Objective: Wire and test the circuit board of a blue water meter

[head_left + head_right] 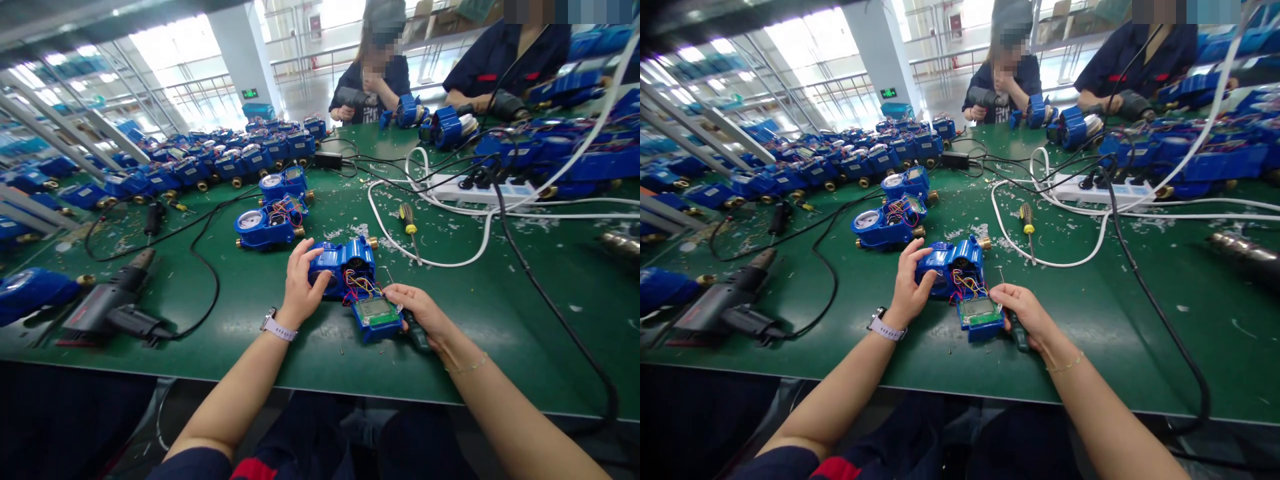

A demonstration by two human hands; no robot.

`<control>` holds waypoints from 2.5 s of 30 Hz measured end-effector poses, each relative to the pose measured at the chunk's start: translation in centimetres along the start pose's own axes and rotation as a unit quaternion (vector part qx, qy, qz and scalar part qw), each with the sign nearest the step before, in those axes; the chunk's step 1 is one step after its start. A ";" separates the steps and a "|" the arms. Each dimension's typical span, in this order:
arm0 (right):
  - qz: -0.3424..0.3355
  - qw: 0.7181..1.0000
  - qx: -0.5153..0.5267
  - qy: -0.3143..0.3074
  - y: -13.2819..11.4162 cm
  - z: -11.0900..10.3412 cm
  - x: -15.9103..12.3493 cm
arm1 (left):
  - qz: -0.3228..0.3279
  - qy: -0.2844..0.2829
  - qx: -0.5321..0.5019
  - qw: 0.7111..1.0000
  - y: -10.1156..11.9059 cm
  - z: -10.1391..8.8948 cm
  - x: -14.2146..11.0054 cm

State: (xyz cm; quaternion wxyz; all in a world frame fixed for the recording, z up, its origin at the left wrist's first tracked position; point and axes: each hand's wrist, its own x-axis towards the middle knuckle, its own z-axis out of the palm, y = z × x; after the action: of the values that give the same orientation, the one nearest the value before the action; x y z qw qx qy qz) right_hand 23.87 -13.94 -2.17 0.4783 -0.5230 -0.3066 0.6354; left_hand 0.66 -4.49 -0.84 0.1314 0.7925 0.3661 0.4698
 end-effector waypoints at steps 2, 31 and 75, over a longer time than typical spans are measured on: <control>0.004 1.000 -0.002 -0.007 0.1 0.4 -0.3 | 0.084 0.036 -0.009 0.996 0.9 -0.6 -1.1; 0.086 0.996 -0.013 -0.027 0.0 1.7 -0.9 | -0.154 -0.435 -0.204 0.864 2.3 0.3 -2.5; -0.053 0.980 -0.077 -0.175 0.5 2.3 -1.6 | -0.291 -0.382 -0.461 0.746 -0.1 0.0 -2.9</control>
State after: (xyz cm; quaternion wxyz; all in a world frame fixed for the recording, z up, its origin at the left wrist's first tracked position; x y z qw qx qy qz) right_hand 21.49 -15.33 -1.36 0.4087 -0.4220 -0.4607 0.6653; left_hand -0.19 -6.44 -2.80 0.7403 0.6032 0.2370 0.1784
